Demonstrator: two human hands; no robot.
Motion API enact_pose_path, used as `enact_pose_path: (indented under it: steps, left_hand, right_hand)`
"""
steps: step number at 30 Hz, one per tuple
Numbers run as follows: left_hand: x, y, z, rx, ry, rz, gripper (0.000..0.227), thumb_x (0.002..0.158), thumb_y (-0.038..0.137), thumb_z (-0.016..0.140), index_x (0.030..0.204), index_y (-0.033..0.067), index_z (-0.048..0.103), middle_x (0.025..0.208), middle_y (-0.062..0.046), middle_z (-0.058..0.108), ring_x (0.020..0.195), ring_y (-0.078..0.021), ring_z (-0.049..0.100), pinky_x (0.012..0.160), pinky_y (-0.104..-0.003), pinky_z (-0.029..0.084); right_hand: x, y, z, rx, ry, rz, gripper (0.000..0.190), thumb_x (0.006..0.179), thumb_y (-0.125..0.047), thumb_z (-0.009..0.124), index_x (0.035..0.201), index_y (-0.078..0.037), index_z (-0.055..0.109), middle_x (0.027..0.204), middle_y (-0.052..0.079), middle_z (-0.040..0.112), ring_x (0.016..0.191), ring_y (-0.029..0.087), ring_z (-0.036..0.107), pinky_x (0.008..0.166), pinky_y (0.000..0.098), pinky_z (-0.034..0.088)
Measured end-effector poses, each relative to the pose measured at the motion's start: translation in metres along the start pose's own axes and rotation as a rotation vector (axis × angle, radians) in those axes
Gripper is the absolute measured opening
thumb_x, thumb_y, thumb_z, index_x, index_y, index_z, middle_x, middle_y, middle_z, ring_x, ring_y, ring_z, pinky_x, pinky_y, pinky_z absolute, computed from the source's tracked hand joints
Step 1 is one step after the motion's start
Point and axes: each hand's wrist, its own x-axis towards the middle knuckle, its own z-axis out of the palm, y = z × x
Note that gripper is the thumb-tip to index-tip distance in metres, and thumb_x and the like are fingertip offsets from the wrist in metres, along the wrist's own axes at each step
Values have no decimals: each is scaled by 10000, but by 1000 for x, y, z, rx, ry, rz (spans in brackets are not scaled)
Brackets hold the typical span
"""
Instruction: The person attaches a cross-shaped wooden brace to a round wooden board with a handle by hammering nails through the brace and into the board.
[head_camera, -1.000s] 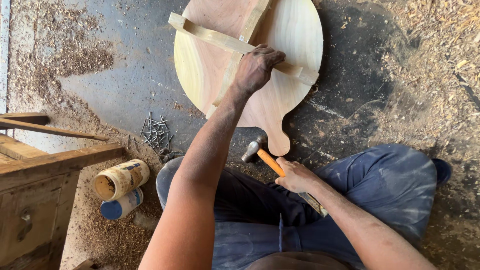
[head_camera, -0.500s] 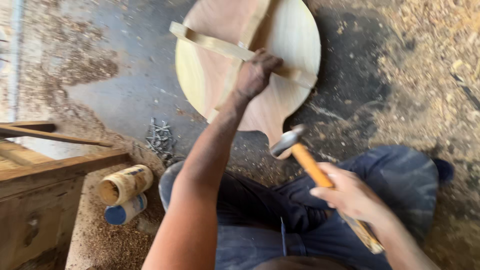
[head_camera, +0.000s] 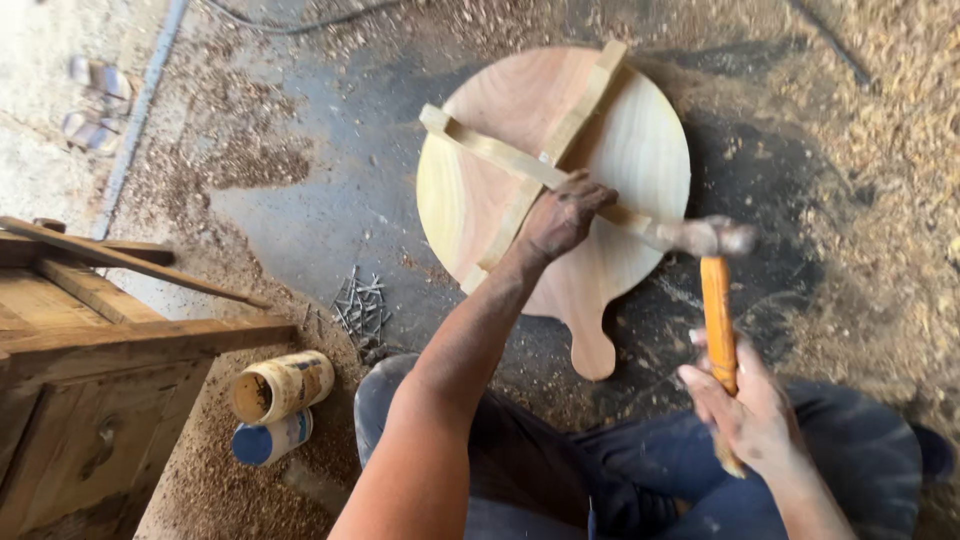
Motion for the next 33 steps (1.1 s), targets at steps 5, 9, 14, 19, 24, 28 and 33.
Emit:
enact_pose_path:
  steps: [5, 9, 14, 19, 24, 28, 33]
  left_hand:
    - [4, 2, -4, 22, 13, 29, 278, 965, 68, 552, 1177, 104, 727, 1169, -99, 747, 1140, -296, 699, 1178, -474, 444]
    - [6, 0, -8, 25, 0, 39, 308, 925, 8, 577, 1180, 95, 727, 1154, -90, 751, 1121, -290, 708, 1177, -484, 447]
    - [5, 9, -11, 6, 27, 62, 285, 949, 2, 612, 1203, 77, 715, 1166, -97, 741, 1122, -284, 704, 1158, -470, 467]
    - [8, 12, -16, 14, 12, 51, 282, 940, -15, 609, 1186, 71, 717, 1152, -100, 746, 1121, -274, 708, 1164, -479, 461]
    - [0, 7, -13, 15, -2, 90, 319, 912, -42, 588, 1191, 60, 702, 1178, -121, 742, 1149, -286, 702, 1187, -485, 439]
    - [7, 7, -12, 0, -1, 44, 282, 936, -28, 594, 1179, 61, 708, 1168, -129, 739, 1149, -298, 700, 1181, -486, 440]
    - [0, 7, -10, -27, 6, 20, 274, 941, -27, 621, 1182, 59, 719, 1159, -129, 740, 1126, -298, 702, 1182, -495, 433]
  right_hand:
    - [2, -21, 11, -465, 130, -23, 697, 841, -207, 743, 1466, -122, 448, 947, 110, 643, 783, 289, 679, 707, 431, 561]
    - [7, -33, 13, -512, 126, -286, 669, 856, -202, 736, 1450, -68, 462, 1030, 152, 657, 877, 333, 681, 751, 463, 560]
    - [16, -59, 13, -205, 54, 42, 636, 881, -239, 687, 1473, -160, 467, 895, 180, 635, 623, 343, 686, 585, 488, 578]
    - [43, -67, 25, -408, 98, 19, 568, 888, -189, 708, 1401, -115, 476, 855, 182, 687, 727, 331, 730, 674, 479, 572]
    - [52, -40, 37, -434, 156, -218, 558, 889, -200, 707, 1373, -72, 461, 904, 231, 696, 834, 436, 710, 710, 520, 565]
    - [63, -30, 42, -415, 134, -201, 617, 893, -159, 689, 1446, -75, 430, 948, 258, 690, 894, 461, 693, 724, 518, 567]
    - [63, -32, 44, -402, 100, -163, 575, 899, -147, 707, 1405, -92, 438, 909, 185, 687, 811, 357, 720, 710, 467, 582]
